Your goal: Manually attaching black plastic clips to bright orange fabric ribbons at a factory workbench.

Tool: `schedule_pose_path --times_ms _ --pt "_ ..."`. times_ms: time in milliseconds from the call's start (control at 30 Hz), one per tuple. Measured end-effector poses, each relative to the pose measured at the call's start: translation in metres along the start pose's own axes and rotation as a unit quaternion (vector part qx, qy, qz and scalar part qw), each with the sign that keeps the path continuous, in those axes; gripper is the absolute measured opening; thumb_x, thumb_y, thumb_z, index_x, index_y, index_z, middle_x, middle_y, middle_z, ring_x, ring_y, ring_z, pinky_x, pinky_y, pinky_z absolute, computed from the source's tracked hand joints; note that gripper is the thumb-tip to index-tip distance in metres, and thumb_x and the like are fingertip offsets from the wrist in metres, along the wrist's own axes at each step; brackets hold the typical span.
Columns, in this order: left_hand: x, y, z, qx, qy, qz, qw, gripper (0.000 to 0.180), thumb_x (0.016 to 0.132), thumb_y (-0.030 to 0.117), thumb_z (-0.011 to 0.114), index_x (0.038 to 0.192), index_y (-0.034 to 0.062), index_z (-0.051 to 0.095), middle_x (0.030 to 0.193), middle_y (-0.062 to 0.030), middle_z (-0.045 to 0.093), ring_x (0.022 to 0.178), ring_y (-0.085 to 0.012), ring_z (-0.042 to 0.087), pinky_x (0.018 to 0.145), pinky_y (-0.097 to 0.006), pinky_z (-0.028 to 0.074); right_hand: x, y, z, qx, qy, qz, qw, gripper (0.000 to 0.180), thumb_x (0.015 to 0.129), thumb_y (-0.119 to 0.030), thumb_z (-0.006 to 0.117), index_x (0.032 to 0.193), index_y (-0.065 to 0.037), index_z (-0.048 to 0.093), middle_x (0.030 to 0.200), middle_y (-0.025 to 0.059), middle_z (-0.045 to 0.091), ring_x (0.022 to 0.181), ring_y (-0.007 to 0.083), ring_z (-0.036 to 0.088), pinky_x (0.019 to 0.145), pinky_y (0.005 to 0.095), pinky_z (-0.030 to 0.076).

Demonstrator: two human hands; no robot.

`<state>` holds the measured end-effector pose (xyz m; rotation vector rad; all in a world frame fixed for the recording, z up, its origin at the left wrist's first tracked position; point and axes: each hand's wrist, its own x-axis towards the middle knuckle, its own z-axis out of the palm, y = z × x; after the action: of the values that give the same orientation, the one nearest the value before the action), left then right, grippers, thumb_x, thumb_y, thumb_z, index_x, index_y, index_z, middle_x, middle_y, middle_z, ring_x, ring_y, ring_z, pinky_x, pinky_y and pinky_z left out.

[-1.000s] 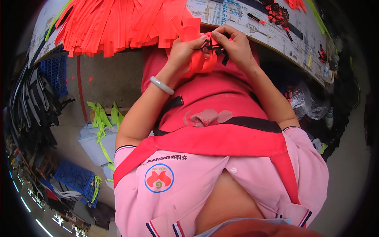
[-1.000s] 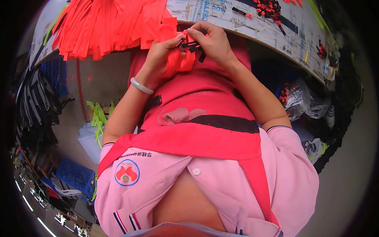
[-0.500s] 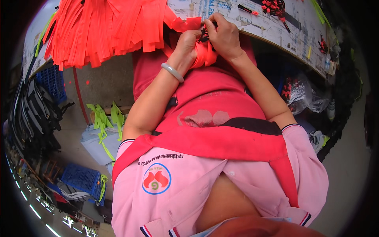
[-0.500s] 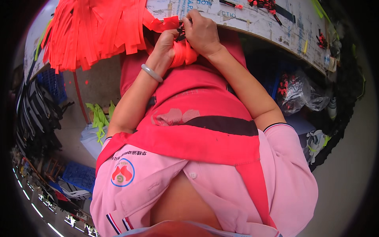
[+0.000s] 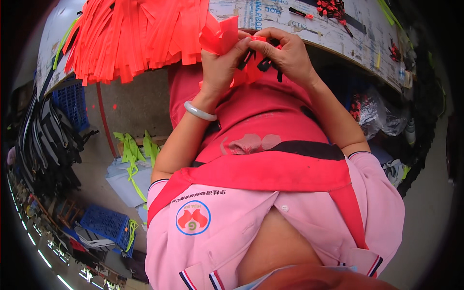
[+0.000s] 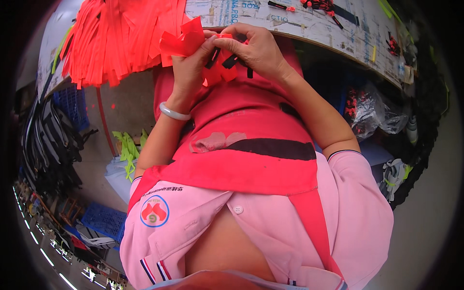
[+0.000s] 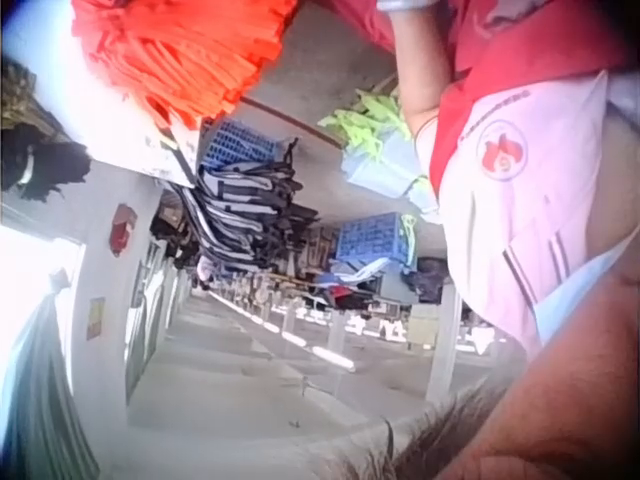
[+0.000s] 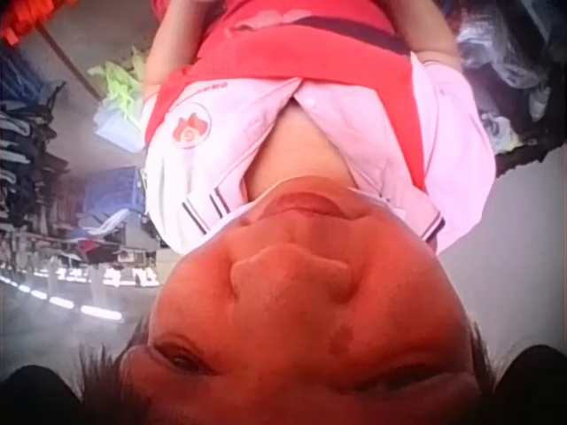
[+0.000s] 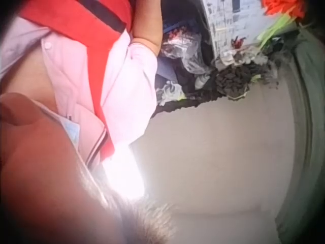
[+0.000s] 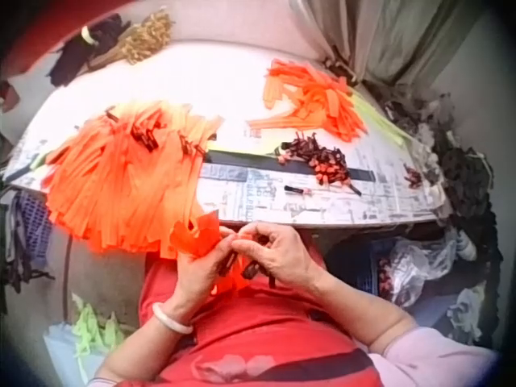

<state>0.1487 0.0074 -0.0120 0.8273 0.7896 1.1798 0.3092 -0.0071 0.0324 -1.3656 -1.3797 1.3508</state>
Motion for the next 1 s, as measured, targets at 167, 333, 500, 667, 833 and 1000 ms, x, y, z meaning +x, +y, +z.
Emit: schedule_pose_path --times_ms 167,333,500,667,833,1000 --pt "-0.001 0.017 -0.01 0.049 -0.025 0.023 0.998 0.005 0.085 0.002 0.066 0.09 0.001 0.067 0.077 0.0017 0.063 0.07 -0.0046 0.056 0.06 -0.019 0.045 0.004 0.003 0.008 -0.091 -0.021 -0.109 0.99 0.02 0.09 -0.019 0.066 0.093 0.001 0.064 0.08 -0.0003 0.063 0.072 0.0041 0.055 0.064 0.0196 0.047" --pt "0.0 0.028 -0.011 0.084 -0.039 0.061 0.994 0.003 0.087 0.004 0.064 0.09 0.0028 0.065 0.076 0.003 0.057 0.063 -0.0039 0.049 0.054 -0.021 0.037 -0.015 0.035 0.044 -0.004 -0.06 -0.075 0.995 0.023 0.089 -0.014 0.064 0.108 -0.002 0.064 0.089 0.0021 0.068 0.081 0.0054 0.058 0.072 0.0245 0.049" --pt "0.0 0.025 -0.038 -0.078 0.047 -0.05 0.995 0.006 0.089 0.005 0.063 0.093 0.0009 0.063 0.075 0.0004 0.059 0.057 -0.0055 0.047 0.052 -0.022 0.038 0.003 0.024 0.037 -0.026 -0.112 -0.017 0.993 0.025 0.09 -0.017 0.063 0.108 0.0 0.064 0.087 0.0028 0.067 0.079 0.0058 0.057 0.071 0.0245 0.049" --pt "-0.01 0.024 -0.094 -0.227 0.082 -0.103 0.965 0.016 0.095 0.016 0.057 0.101 0.0016 0.059 0.082 -0.002 0.055 0.058 -0.0083 0.044 0.053 -0.023 0.037 0.069 -0.048 0.017 0.04 -0.057 -0.061 0.996 0.032 0.09 -0.028 0.064 0.108 -0.001 0.064 0.07 -0.0059 0.055 0.059 0.0003 0.045 0.052 0.019 0.036" --pt "-0.028 0.032 -0.119 -0.277 0.138 -0.051 0.95 0.016 0.097 0.018 0.054 0.103 0.0036 0.055 0.079 -0.0012 0.048 0.061 -0.0092 0.041 0.057 -0.023 0.037 0.146 -0.113 0.029 0.09 -0.002 0.032 0.995 0.029 0.09 -0.032 0.063 0.098 -0.004 0.063 0.065 -0.0002 0.059 0.044 0.005 0.048 0.037 0.0233 0.039" --pt "-0.022 0.042 -0.111 -0.244 0.136 -0.036 0.959 0.018 0.097 0.02 0.053 0.102 0.0034 0.055 0.079 -0.0015 0.048 0.06 -0.0088 0.042 0.056 -0.023 0.037 0.234 0.019 0.038 0.195 0.068 -0.009 0.978 0.024 0.091 -0.027 0.063 0.098 -0.004 0.061 0.063 -0.0022 0.056 0.041 0.0053 0.047 0.037 0.022 0.038"
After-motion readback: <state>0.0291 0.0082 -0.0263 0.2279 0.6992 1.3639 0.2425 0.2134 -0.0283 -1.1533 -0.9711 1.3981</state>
